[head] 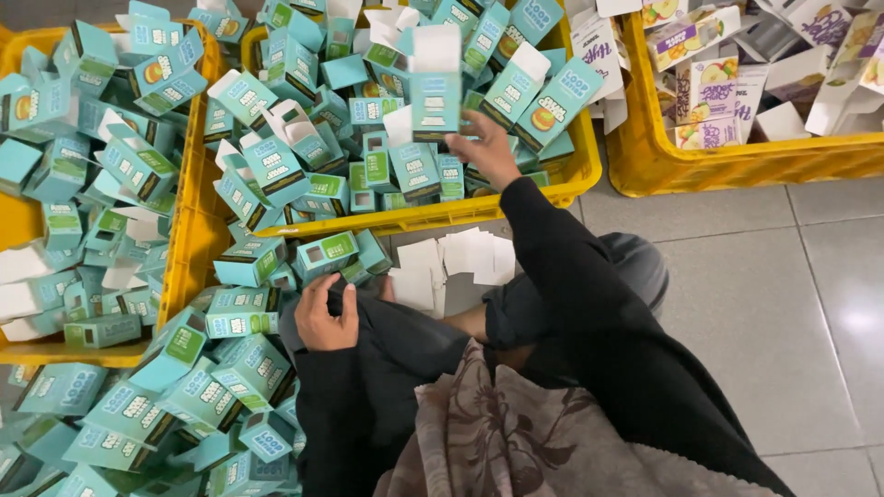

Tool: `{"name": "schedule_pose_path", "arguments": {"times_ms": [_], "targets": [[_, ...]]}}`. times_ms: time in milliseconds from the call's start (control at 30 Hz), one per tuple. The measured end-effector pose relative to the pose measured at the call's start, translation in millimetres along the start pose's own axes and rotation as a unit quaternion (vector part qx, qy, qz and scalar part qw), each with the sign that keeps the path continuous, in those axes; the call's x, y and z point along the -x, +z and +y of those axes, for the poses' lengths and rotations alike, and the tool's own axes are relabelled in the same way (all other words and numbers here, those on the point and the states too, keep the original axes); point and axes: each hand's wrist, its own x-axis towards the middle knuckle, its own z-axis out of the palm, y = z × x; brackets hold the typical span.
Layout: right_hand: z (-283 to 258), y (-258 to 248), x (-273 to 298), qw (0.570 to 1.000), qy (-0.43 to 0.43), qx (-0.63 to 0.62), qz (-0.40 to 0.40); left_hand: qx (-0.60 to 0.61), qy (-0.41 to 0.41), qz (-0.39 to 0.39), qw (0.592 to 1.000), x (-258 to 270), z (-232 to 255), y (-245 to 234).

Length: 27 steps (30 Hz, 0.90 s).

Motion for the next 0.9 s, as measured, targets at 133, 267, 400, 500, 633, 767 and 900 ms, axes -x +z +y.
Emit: {"name": "schedule_pose_path", "arguments": {"times_ms": [133,267,400,500,633,767,900], "targets": [[-3,20,-23,0.994,0.002,0.069,-0.086,-0.008,-0.005,0.009,1.000,0,-2,0],[27,19,-8,0.967,0.036,0.253,0.009,0.009,-0.007,0.014,1.000,-2,-7,1],[37,38,27,0.921,0.071,0.352,-0.148,-0.003,-0.020,-0.009,1.000,-4,-9,0],[53,37,21,0.930,0.096,0.326,-0.142,0.001,-0.011,0.000,1.000,-6,-8,-3],[59,22,11,0.967,0.135,0.207,-0.063,0.010,-0.020,0.005,1.000,-1,-12,-6],[48,-14,23,0.973,-0.014,0.224,-0.047,-0.011,-0.034,-0.009,0.999,1,-13,0],[34,-12,27,0.959,-0.087,0.262,-0.061,0.012,-0.030,-0.006,0.999,-1,-12,-3]]}}
